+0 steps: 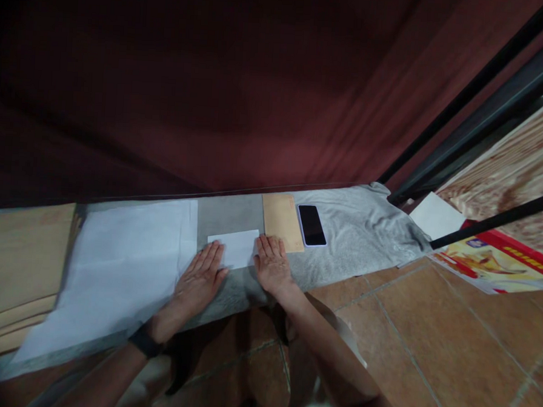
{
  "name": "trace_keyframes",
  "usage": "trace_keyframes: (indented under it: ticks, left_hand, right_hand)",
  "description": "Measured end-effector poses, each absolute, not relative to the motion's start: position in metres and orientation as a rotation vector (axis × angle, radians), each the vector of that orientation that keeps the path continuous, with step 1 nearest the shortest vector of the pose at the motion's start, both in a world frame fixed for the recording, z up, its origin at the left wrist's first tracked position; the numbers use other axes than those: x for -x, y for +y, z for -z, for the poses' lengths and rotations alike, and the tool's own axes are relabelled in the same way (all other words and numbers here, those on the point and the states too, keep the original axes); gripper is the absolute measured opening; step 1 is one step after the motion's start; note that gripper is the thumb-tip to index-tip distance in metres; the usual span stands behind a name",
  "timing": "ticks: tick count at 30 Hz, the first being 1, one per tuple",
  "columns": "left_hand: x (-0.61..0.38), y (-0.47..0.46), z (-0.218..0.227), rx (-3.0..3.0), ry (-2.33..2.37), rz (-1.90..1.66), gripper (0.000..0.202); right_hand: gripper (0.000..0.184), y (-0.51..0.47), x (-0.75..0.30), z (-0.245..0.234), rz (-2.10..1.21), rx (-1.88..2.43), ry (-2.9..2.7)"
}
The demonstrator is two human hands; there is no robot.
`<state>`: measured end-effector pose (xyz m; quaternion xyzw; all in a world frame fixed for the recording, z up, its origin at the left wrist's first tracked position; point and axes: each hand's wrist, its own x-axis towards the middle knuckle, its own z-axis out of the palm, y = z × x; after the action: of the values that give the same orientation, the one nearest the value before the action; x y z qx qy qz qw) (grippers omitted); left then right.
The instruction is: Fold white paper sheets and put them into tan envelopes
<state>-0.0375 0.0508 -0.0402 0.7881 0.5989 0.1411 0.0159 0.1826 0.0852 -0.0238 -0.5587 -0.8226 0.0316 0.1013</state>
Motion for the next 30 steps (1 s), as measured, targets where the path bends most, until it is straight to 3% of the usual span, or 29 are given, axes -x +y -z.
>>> trace_keyframes:
  ticks: [10, 18, 24, 30]
  left_hand:
    - [0.043, 0.057, 0.038, -2.499, 1.869, -0.442, 0.063]
    - [0.047, 0.057, 0.032, -2.608, 1.63, -0.343, 0.042]
    - [0.041, 0.057, 0.022, -2.634, 1.65, -0.196, 0.05]
    - [0.043, 0.058, 0.009, -2.513, 1.691, -0.278, 0.055]
  right_hand:
    - [0.059, 0.084, -0.176, 0.022, -0.181, 1.394, -2.555]
    - [0.054, 0.091, -0.181, 0.017, -0.209, 1.271, -2.648]
    - [0.059, 0.095, -0.183, 0.008, -0.254, 1.249, -2.708]
    - [0.05, 0.104, -0.189, 0.005, -0.308, 1.293, -2.611]
